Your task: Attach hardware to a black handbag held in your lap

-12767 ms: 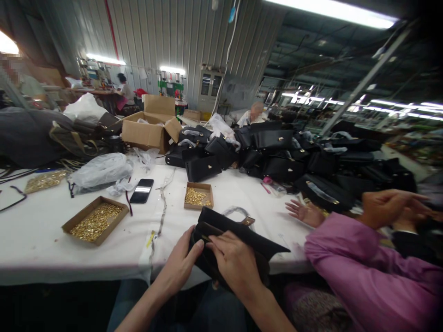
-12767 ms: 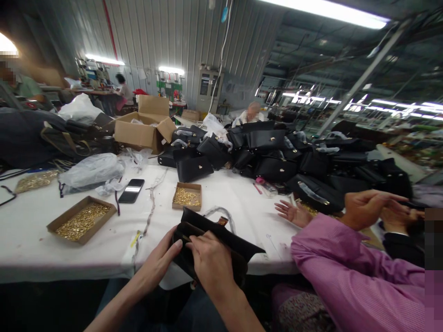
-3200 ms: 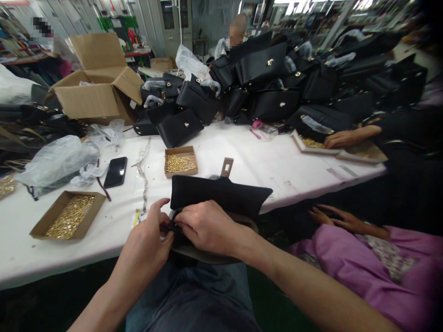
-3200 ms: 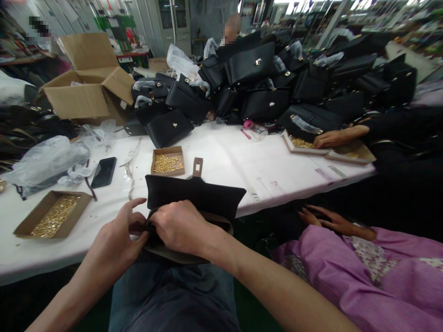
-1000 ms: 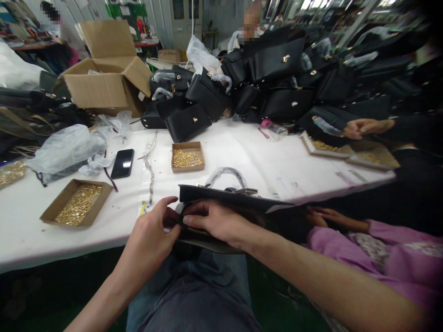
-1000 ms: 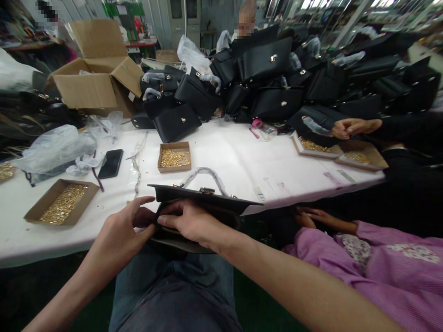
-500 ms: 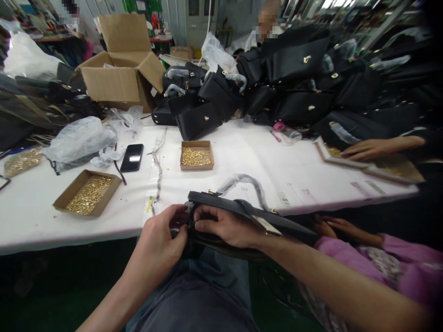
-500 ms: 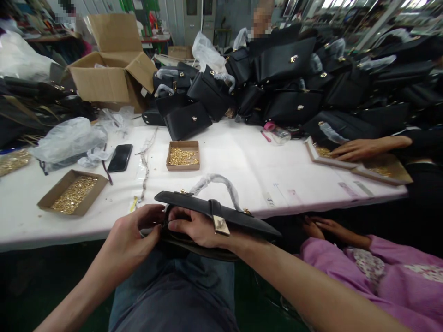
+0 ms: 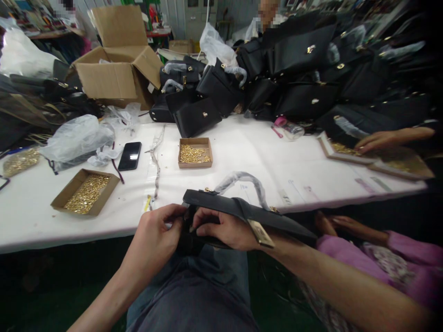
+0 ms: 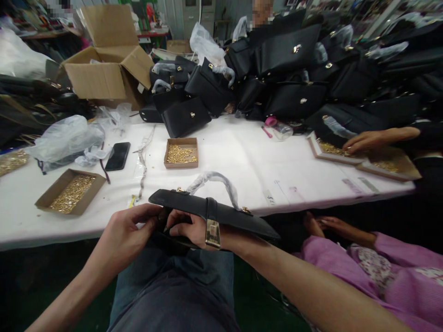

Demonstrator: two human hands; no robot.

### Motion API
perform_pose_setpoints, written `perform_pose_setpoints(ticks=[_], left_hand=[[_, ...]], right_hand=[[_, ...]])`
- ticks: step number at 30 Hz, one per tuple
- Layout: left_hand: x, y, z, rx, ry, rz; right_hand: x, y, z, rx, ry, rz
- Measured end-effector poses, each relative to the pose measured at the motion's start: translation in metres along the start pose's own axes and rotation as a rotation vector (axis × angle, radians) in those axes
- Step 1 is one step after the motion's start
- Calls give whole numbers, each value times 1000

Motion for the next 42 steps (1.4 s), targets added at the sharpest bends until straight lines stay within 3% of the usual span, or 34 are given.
perform_pose_setpoints(ticks=[11,18,26,33,38,42], left_hand=[[-17,4,-8,37,-114,16],[-26,-6,-11,114,-164,28],[-24,-10,-8,87,-238,28],[-24,-11,-8,60,-306,-17],[-28,-28,-7,111,-318,8],[-27,-35,-1,110,-295,15]], right_hand=[[3,-5,7,-83,197,107],[5,9,12,-43,364,51],[17,-12,6,298,427,228],[26,-8,0,627,417,258],[12,-10,-1,606,338,266],[5,-7,-3,584,357,243]])
Point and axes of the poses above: each hand's wrist, its own x-axis away from the middle knuckle, its own z-axis out of the back of the hand, y = z × x, the point moved 8 cm from there along -x, towards the middle knuckle, and after that the axes turned 7 degrees about -y, right-handed, at the moved point
